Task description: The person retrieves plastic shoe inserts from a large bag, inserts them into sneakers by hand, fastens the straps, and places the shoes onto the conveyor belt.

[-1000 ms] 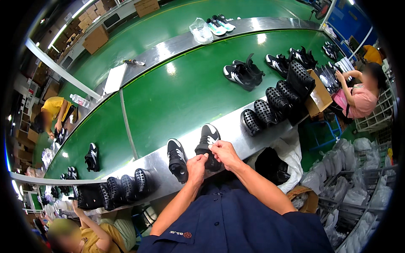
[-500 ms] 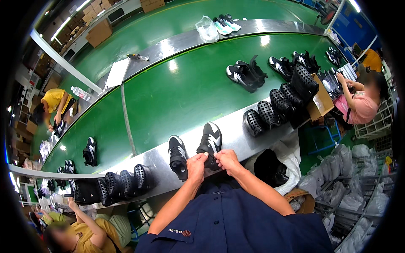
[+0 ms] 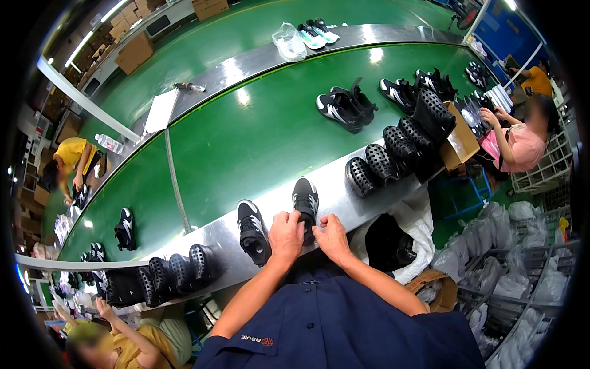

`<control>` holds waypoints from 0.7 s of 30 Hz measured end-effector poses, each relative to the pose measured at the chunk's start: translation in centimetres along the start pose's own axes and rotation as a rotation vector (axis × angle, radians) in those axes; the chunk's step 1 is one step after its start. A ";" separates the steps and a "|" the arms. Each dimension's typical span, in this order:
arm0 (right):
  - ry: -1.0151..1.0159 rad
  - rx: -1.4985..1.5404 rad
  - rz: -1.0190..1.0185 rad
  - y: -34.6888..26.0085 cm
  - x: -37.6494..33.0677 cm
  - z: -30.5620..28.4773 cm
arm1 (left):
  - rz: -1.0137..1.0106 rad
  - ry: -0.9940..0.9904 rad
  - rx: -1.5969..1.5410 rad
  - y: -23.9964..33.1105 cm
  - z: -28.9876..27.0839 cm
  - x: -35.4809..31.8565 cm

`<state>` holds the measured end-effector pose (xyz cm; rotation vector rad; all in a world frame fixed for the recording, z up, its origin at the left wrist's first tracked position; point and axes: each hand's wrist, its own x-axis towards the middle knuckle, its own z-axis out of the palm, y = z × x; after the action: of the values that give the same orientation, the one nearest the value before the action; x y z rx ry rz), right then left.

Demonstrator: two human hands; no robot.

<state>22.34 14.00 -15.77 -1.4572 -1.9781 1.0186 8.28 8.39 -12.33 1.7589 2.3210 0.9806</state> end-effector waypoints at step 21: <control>-0.332 0.770 0.543 1.3 -0.7 2.1 | -0.052 -0.351 0.153 0.8 -2.0 -1.4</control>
<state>21.71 12.97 -18.03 -1.4239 -1.1114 2.0747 8.58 6.35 -10.78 1.7440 2.2480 0.4496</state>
